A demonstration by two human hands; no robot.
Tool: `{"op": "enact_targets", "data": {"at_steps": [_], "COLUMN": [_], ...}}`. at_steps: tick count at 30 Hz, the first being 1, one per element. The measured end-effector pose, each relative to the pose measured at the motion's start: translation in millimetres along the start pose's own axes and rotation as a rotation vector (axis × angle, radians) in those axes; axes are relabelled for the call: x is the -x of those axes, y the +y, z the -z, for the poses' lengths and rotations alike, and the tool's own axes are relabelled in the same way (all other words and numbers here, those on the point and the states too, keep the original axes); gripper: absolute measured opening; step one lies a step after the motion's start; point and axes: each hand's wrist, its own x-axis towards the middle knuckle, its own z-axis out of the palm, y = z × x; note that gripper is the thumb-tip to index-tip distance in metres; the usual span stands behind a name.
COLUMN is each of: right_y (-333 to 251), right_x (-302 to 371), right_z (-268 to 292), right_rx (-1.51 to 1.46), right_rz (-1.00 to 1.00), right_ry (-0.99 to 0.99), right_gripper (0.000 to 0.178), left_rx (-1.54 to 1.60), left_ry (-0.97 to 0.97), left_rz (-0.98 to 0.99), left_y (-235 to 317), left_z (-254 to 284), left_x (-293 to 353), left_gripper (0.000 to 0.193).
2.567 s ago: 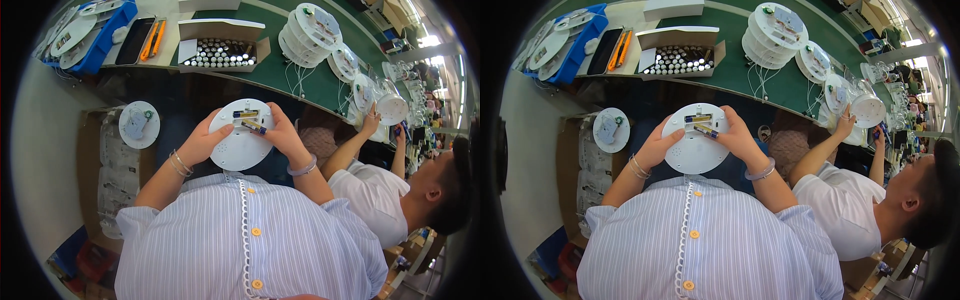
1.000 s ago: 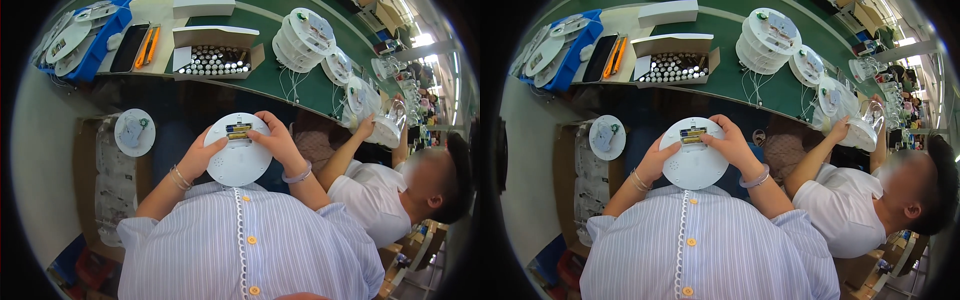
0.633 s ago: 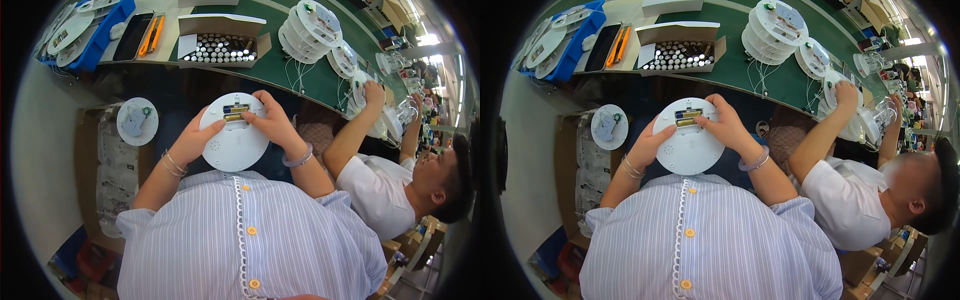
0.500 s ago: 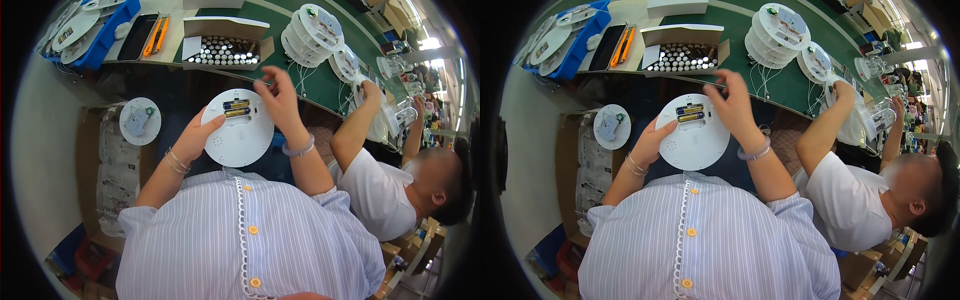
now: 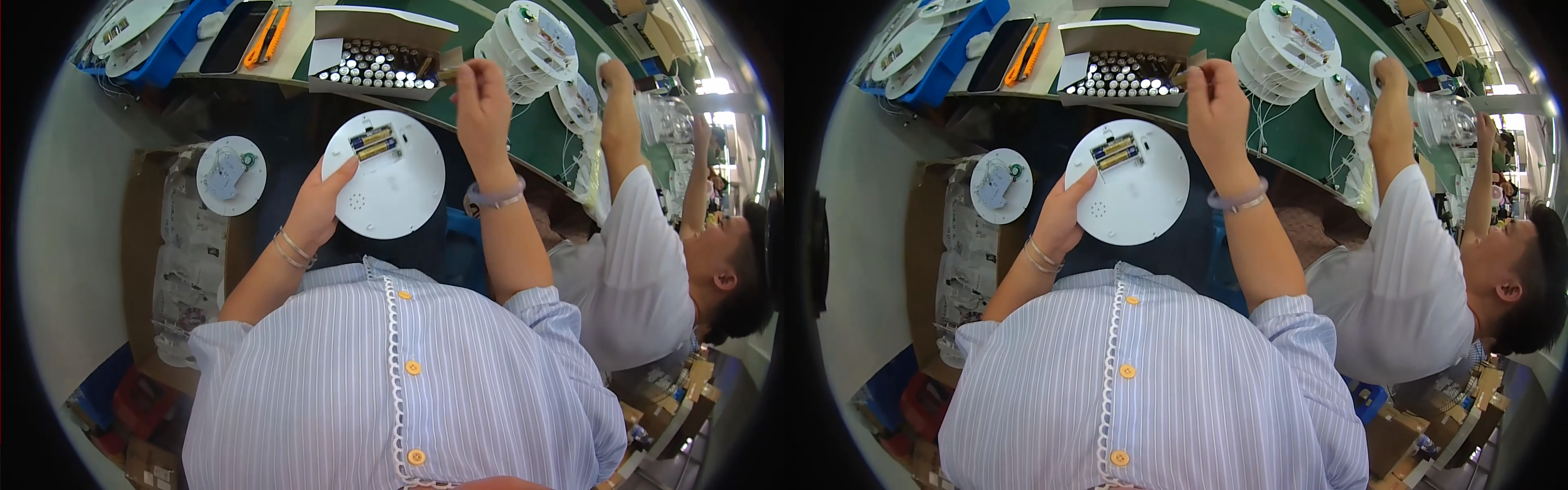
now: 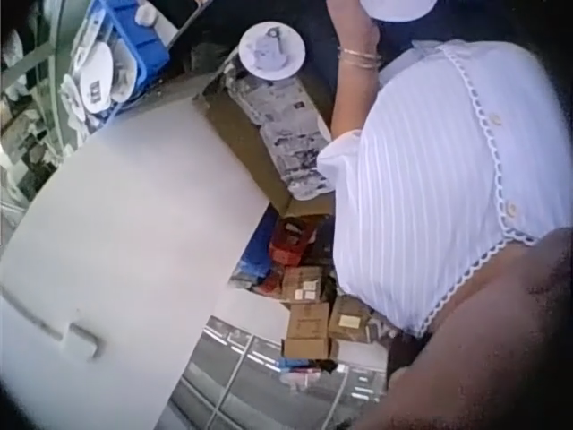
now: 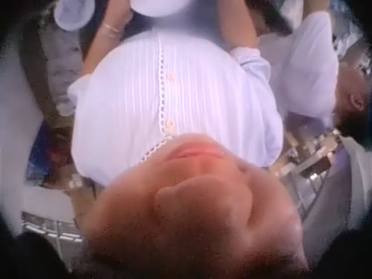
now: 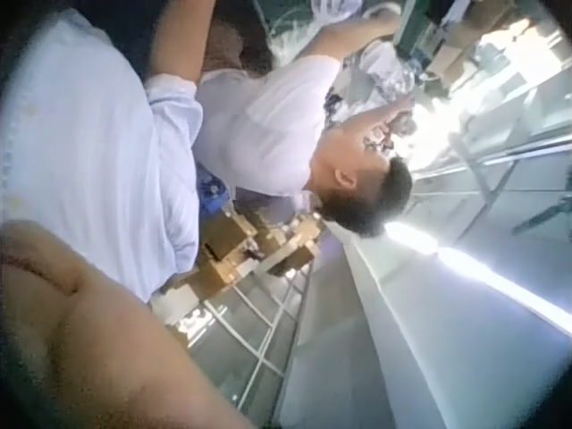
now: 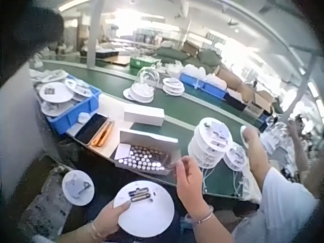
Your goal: The recorder inserts AA batteries into the base of LED light fixtures and tests their functionality.
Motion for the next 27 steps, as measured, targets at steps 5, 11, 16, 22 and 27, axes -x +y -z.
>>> {"op": "enact_targets", "data": {"at_steps": [5, 11, 16, 22, 27], "right_y": [-11, -11, -14, -25, -25], "right_x": [41, 73, 78, 84, 85], "right_z": [13, 18, 11, 5, 0], "right_rx": [-0.784, -0.504, -0.205, 0.096, 0.257], "right_rz": [-0.369, -0.439, -0.03, 0.259, 0.414], "right_ry": [-0.029, -0.308, -0.199, -0.258, -0.337], "right_gripper": [0.02, 0.025, 0.023, 0.028, 0.036], "left_rx": [0.027, 0.01, -0.107, -0.173, -0.015], "left_ry": [0.003, -0.007, 0.011, -0.008, 0.014], "left_rz": [-0.021, -0.08, -0.116, -0.172, -0.052], "left_y": [-3, -11, -19, -27, -21], "left_z": [-7, -14, -21, -21, -21], "left_x": [-2, -5, -6, -5, -5], "left_gripper": [0.038, 0.04, 0.039, 0.037, 0.037]}}
